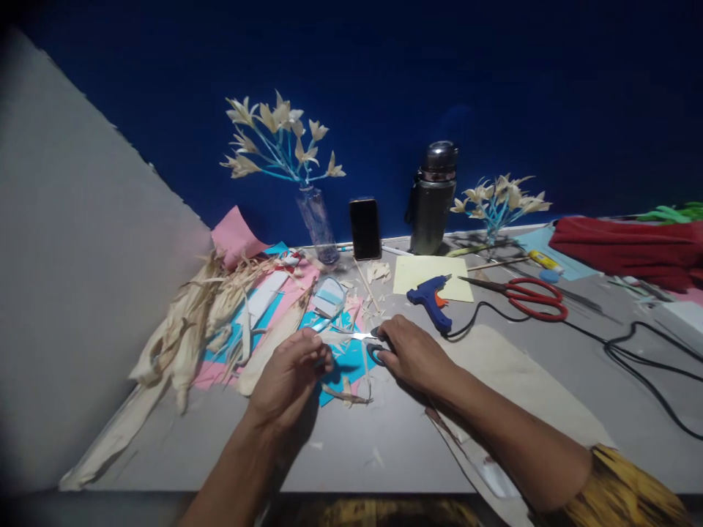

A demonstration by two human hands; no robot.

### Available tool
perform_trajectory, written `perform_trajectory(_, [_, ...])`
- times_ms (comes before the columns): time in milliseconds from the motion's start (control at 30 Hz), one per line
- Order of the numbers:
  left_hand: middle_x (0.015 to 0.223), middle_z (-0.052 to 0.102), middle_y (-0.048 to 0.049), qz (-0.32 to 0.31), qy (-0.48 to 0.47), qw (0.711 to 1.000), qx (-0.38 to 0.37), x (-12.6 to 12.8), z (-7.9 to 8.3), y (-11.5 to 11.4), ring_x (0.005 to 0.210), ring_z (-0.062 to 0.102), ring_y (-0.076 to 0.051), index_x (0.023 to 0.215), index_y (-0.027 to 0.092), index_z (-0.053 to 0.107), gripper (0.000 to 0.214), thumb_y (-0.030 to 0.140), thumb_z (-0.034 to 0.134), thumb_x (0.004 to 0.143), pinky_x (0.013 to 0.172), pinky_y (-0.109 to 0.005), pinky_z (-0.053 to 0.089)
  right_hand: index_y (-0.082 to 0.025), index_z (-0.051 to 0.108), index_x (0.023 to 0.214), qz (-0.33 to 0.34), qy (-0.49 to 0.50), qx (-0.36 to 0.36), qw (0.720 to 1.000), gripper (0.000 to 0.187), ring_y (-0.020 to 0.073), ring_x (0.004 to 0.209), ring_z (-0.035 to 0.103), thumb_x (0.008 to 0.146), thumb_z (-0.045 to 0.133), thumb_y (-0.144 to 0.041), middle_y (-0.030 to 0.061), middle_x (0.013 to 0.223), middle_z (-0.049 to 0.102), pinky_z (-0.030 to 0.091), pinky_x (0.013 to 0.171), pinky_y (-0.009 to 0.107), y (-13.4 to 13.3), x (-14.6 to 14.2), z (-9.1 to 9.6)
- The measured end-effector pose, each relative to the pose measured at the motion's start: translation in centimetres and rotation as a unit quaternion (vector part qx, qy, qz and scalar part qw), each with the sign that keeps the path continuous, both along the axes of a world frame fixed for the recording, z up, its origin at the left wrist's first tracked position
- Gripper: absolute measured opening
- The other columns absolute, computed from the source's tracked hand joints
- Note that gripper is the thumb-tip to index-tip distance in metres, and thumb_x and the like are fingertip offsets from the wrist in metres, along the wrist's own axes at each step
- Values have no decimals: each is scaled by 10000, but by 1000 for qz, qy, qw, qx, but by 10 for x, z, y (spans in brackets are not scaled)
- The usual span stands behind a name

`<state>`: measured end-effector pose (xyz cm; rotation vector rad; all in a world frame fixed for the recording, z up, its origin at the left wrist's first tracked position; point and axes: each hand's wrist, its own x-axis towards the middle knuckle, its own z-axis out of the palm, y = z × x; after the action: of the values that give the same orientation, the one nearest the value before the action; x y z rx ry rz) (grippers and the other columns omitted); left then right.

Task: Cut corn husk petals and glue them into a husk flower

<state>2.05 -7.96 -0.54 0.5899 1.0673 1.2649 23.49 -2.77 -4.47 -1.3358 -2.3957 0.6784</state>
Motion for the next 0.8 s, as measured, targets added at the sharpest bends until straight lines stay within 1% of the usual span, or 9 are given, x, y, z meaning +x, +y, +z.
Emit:
perform_trajectory(100, [624, 558, 14, 6, 5, 1000, 0, 0, 2, -2, 635, 557, -129, 646, 170, 546, 210, 231, 737, 710, 628, -251, 461, -166, 613, 1059, -11, -22, -3, 1000, 179, 247, 910, 598, 887, 613, -216, 99, 1006, 606, 410, 782, 328, 0, 0, -3])
perform_trajectory(200, [643, 569, 9, 3, -12, 1000, -10, 0, 1, -6, 669, 579, -137, 653, 164, 561, 228, 241, 774, 685, 673, -266, 489, -161, 617, 1065, -11, -36, -4, 999, 169, 243, 899, 604, 904, 584, -200, 100, 1006, 608, 411, 784, 326, 0, 1, -3])
perform_trajectory(400, [620, 539, 18, 37, -32, 998, -40, -4, -4, -10, 643, 575, -136, 649, 170, 546, 243, 215, 785, 634, 632, -256, 500, -172, 616, 1093, 1, -45, -26, 999, 168, 231, 911, 617, 952, 528, -199, 97, 1037, 621, 413, 796, 314, 0, 5, -1])
perform_trajectory(567, [655, 570, -2, 63, -65, 995, -43, -6, -1, -8, 685, 603, -148, 668, 170, 555, 183, 164, 737, 654, 633, -265, 530, -173, 603, 1066, -5, -63, -28, 998, 158, 230, 855, 615, 958, 491, -203, 102, 1023, 626, 403, 734, 311, -2, 7, -2])
perform_trajectory(667, [640, 577, -13, 62, -109, 990, -58, -5, 4, -8, 672, 610, -153, 664, 167, 552, 154, 127, 700, 677, 620, -276, 540, -180, 599, 1073, -27, -46, -24, 998, 174, 239, 875, 625, 947, 483, -209, 107, 1042, 652, 401, 736, 316, -2, 7, -3])
perform_trajectory(733, [629, 586, -19, 58, -136, 986, -71, -5, 6, -8, 657, 614, -154, 667, 163, 554, 143, 111, 685, 689, 605, -273, 535, -191, 612, 1056, -59, -23, -29, 998, 175, 245, 875, 627, 937, 489, -229, 100, 1012, 677, 400, 743, 324, -1, 7, -2])
perform_trajectory(767, [627, 592, -22, 55, -146, 985, -77, -5, 7, -7, 650, 618, -154, 670, 161, 555, 139, 107, 681, 694, 600, -271, 533, -195, 621, 1032, -77, 2, -42, 996, 165, 241, 854, 625, 930, 500, -244, 90, 967, 685, 400, 736, 324, 0, 6, 0])
perform_trajectory(800, [628, 599, -24, 50, -152, 984, -82, -5, 7, -7, 643, 620, -152, 670, 160, 553, 139, 105, 678, 696, 595, -268, 531, -194, 629, 1003, -89, 40, -73, 993, 156, 230, 814, 618, 923, 516, -267, 78, 908, 684, 400, 718, 319, 0, 6, 2])
